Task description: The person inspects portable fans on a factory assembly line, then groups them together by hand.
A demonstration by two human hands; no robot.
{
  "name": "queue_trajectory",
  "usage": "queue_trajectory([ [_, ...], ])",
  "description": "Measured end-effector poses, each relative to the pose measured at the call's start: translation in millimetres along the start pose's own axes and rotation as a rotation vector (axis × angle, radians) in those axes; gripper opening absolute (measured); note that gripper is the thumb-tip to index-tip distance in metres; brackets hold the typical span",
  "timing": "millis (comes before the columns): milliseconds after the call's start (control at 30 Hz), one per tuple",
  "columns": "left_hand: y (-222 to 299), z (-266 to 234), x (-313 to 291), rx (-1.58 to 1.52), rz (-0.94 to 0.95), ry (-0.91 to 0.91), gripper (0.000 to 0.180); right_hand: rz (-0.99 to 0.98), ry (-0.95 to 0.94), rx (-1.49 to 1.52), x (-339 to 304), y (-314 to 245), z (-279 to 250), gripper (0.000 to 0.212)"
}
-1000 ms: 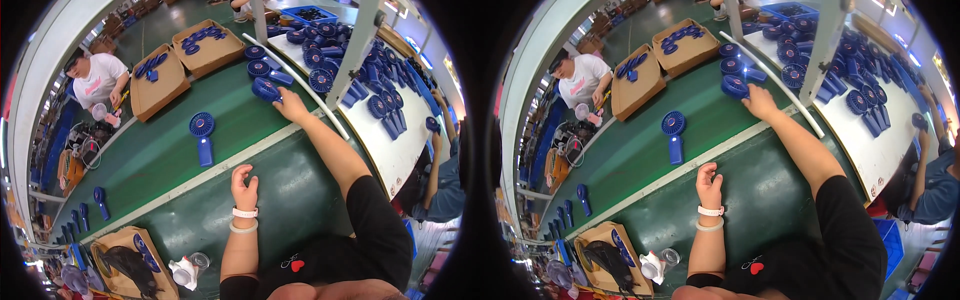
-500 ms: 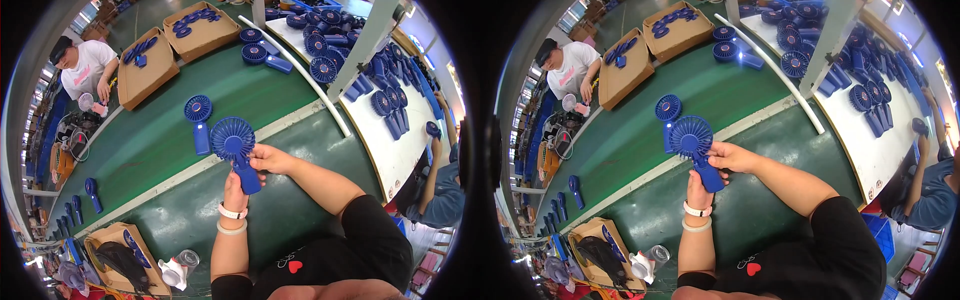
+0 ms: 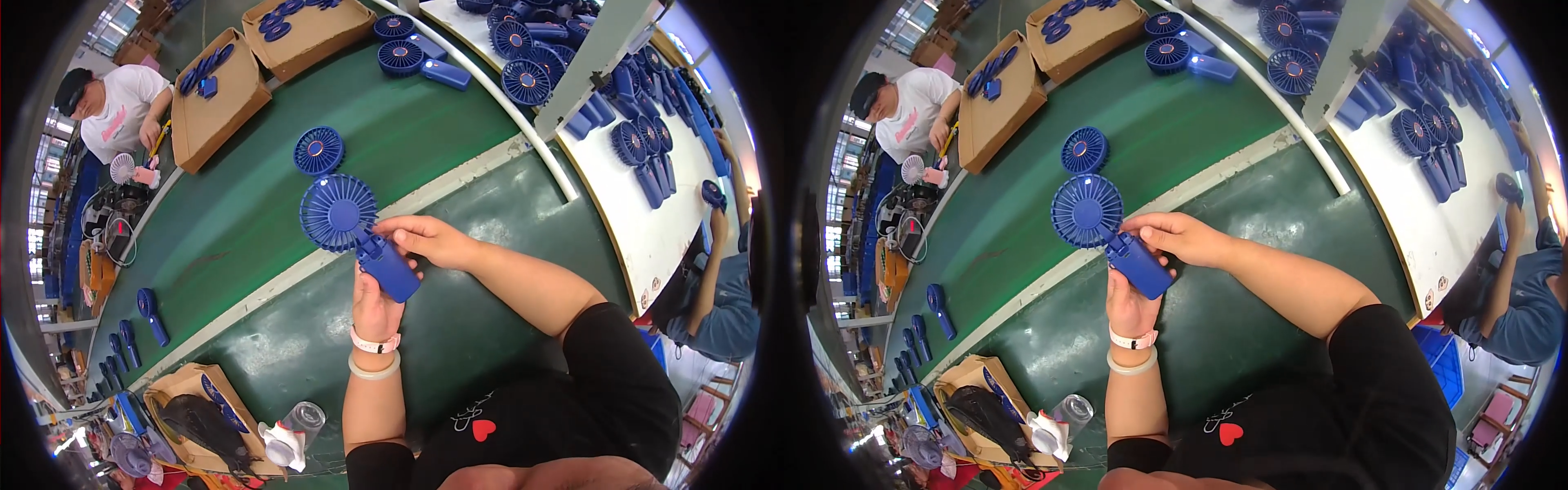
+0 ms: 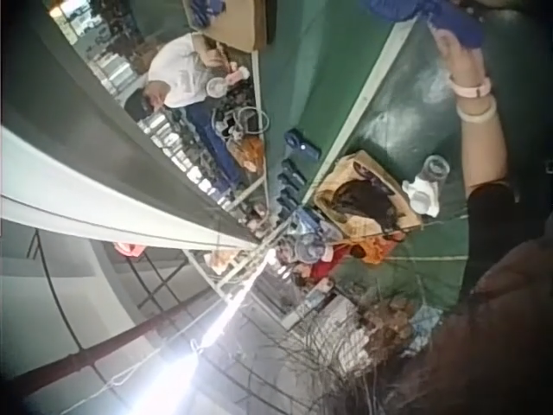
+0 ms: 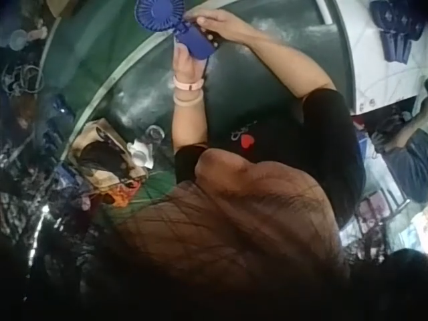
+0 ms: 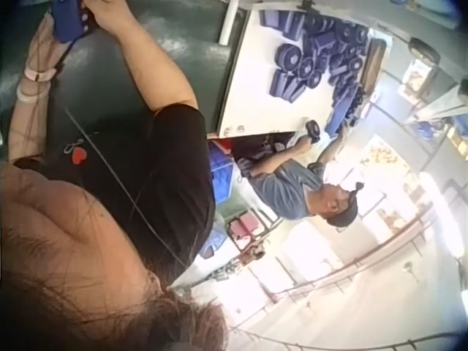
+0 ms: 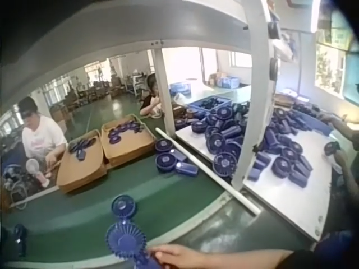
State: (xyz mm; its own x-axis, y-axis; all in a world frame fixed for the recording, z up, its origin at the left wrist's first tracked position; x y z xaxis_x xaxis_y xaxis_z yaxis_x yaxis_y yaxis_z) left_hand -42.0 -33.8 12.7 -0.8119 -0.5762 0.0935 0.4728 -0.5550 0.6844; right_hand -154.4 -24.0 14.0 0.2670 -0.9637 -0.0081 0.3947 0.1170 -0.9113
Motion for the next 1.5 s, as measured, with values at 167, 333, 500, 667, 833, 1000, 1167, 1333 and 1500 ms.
queue_trajectory([
  [167,1.5,1.8,3.7,-0.028,0.062,-0.034,0.056,-0.077,-0.034,-0.097,-1.3,0.2,16.1,0.061],
  [333,0.8,7.6,4.9,-0.032,0.032,-0.037,0.056,0.039,0.013,-0.025,-1.0,-3.3,24.1,0.062],
  [500,-1.2,4.9,2.3,0.002,0.037,0.02,0.054,-0.001,0.081,-0.021,-1.0,4.1,23.7,0.057],
  [667,0.0,5.7,1.4,0.0,0.035,0.019,0.054,-0.031,0.042,-0.006,0.1,2.0,25.9,0.058],
  [833,-1.0,2.7,1.8,-0.002,0.032,0.039,0.054,0.002,0.044,-0.031,-0.3,3.3,22.6,0.059],
  [1000,2.5,7.1,2.1,0.009,0.016,0.022,0.058,0.014,0.021,0.218,0.3,3.9,21.4,0.055],
  [1167,0.8,5.4,1.6,0.05,-0.006,0.043,0.062,0.035,0.007,0.149,-4.7,-5.3,23.0,0.052],
  [1333,0.0,4.5,0.2,0.013,0.001,0.029,0.056,0.025,0.037,0.214,-3.3,0.5,22.9,0.054],
  [1500,0.8,3.2,0.1,0.033,-0.003,0.023,0.056,0.037,-0.003,0.188,-4.3,-1.6,23.6,0.056],
])
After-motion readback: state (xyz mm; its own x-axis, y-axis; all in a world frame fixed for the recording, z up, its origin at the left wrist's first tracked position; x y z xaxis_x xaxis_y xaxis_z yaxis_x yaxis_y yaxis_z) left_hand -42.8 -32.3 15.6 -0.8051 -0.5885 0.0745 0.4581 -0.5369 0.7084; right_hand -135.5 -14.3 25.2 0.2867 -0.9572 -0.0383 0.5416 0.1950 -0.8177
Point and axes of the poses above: each hand's wrist, its own x-axis towards the middle knuckle, its own z-axis out of the palm, y = z × x, the point moved 6 cm from there along x, towards the middle knuckle, and after that the axes turned 11 degrees about -y, right-handed, at the moved point
